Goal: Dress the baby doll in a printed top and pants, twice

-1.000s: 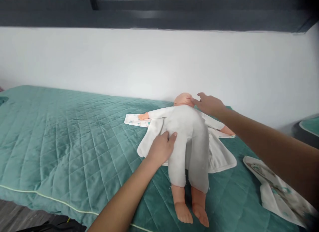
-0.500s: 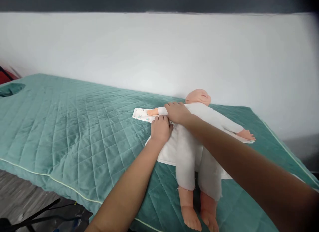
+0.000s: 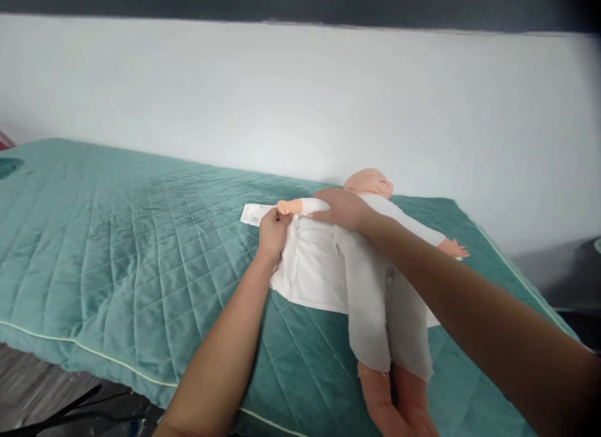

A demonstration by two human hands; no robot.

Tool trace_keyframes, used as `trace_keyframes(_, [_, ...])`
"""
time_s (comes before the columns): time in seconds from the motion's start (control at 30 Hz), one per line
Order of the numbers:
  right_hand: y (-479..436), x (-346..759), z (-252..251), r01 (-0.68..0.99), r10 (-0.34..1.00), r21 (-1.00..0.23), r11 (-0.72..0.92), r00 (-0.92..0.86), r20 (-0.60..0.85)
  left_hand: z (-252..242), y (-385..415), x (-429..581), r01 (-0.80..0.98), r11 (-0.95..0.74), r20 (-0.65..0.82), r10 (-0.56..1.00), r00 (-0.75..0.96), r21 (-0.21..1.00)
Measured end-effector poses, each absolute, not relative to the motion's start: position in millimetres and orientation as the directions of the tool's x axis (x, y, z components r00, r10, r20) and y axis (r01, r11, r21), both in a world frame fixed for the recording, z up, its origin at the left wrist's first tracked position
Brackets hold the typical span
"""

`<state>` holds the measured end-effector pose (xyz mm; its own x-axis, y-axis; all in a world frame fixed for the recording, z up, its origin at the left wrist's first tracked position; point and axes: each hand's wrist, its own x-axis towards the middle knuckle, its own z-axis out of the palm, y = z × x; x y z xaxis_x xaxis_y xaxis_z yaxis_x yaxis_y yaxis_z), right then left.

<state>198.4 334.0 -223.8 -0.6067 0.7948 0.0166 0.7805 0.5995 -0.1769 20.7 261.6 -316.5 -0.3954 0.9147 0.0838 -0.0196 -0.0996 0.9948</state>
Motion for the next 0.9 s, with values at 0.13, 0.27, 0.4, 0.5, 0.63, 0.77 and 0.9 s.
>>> trace_keyframes(0.13, [324, 204, -221, 0.789, 0.798, -0.171, 0.59, -0.603, -0.029, -315, 263, 16, -0.161, -0.109, 0.043, 0.929, -0.369, 0.981])
trace_keyframes(0.27, [318, 209, -224, 0.81, 0.809, -0.106, 0.577, -0.585, -0.06, -311, 262, 14, -0.307, -0.058, -0.065, 0.924, -0.376, 0.95])
trace_keyframes(0.4, [315, 208, -231, 0.812, 0.81, 0.003, 0.583, -0.581, -0.083, -309, 260, 14, -0.218, -0.103, -0.005, 0.894, -0.447, 0.971])
trace_keyframes(0.5, [313, 203, -234, 0.818, 0.817, 0.044, 0.574, -0.569, -0.093, -308, 254, 16, 0.062, -0.148, 0.159, 0.867, -0.472, 0.987])
trace_keyframes(0.63, [312, 198, -238, 0.814, 0.821, 0.108, 0.571, -0.565, -0.082, -309, 246, 22, 0.37, -0.17, 0.313, 0.874, -0.372, 0.913])
trace_keyframes(0.77, [313, 196, -242, 0.806, 0.82, 0.154, 0.571, -0.567, -0.074, -310, 245, 27, 0.559, -0.19, 0.385, 0.887, -0.254, 0.807])
trace_keyframes(0.9, [314, 195, -245, 0.812, 0.825, 0.152, 0.563, -0.562, -0.058, -311, 245, 30, 0.717, -0.247, 0.435, 0.896, -0.086, 0.651])
